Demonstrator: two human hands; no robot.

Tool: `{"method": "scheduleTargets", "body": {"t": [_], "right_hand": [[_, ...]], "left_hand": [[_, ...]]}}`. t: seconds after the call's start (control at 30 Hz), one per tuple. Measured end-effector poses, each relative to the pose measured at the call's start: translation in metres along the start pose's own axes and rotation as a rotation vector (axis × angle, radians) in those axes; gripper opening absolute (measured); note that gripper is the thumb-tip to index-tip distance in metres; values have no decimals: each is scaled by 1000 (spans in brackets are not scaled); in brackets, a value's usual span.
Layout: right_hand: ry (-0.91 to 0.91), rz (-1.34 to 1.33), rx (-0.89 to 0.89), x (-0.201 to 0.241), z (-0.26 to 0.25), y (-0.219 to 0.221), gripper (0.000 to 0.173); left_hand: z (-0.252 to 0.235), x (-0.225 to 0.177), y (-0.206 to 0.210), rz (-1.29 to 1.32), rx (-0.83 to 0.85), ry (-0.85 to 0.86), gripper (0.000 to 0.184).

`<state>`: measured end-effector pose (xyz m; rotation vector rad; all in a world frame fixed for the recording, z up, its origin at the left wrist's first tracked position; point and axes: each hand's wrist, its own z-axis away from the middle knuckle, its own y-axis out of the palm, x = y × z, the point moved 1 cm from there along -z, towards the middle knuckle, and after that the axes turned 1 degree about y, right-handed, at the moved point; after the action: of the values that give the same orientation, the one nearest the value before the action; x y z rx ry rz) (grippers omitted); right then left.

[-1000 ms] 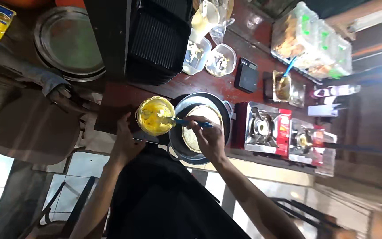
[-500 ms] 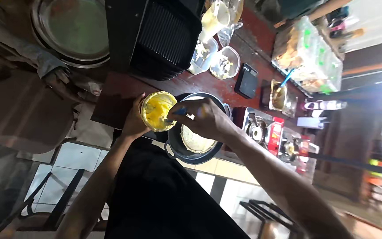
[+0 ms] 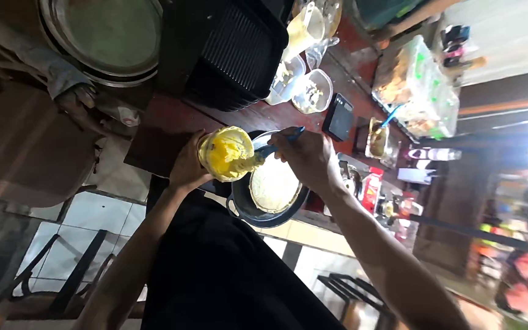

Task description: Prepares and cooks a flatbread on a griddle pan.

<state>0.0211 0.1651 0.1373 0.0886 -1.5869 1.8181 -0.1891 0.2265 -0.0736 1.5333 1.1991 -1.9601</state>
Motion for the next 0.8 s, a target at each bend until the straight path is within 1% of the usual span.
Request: {"method": "scheduleTargets", "body": {"t": [0.07, 0.13, 0.2, 0.23, 0.27, 0.3, 0.33, 0.37, 0.43, 0.5, 0.53, 0.6, 0.67, 0.7, 0.73, 0.8], "right_hand": [[-217, 96, -64, 14, 9, -8, 20], [-515, 171, -31, 21, 16, -10, 17], [-849, 246, 123, 18, 20, -5, 16], [-967, 284, 210, 19, 19, -3, 18], [-1021, 281, 298, 19, 17, -1, 19], [-1000, 221, 370, 20, 14, 1, 20], [-906, 114, 421, 20, 11, 1, 19], [-750, 0, 437, 21, 7, 0, 18], [-400, -166, 334, 18, 1, 0, 14], [-111, -314, 208, 11, -1, 6, 18], [4, -341, 161, 7, 0, 11, 21], [137, -297, 99, -2, 3, 18, 25], [148, -164, 41, -7, 8, 19, 25], [104, -89, -1, -8, 11, 18, 24], [34, -19, -43, -7, 15, 17, 22], [-201, 106, -115, 3, 24, 16, 18]], "left_hand": [[-2, 0, 0, 36, -3, -8, 117], [-4, 4, 3, 63, -14, -5, 120], [-3, 5, 4, 55, -20, -5, 120], [-4, 6, 4, 51, -20, -2, 118], [-4, 6, 4, 55, -22, 6, 116], [-3, 7, 3, 66, -17, 19, 115], [-1, 7, 2, 78, -13, 32, 114], [0, 7, 2, 81, -6, 36, 113], [-1, 5, 2, 60, -4, 18, 111], [0, 3, 2, 31, -16, 9, 109], [2, 4, 3, 12, -32, 28, 106], [4, 6, 3, -16, -69, 97, 97], [7, 8, 3, -20, -96, 149, 89], [7, 8, 3, -31, -98, 150, 89], [7, 8, 4, -45, -91, 138, 92], [5, 8, 5, -72, -77, 90, 99]]}}
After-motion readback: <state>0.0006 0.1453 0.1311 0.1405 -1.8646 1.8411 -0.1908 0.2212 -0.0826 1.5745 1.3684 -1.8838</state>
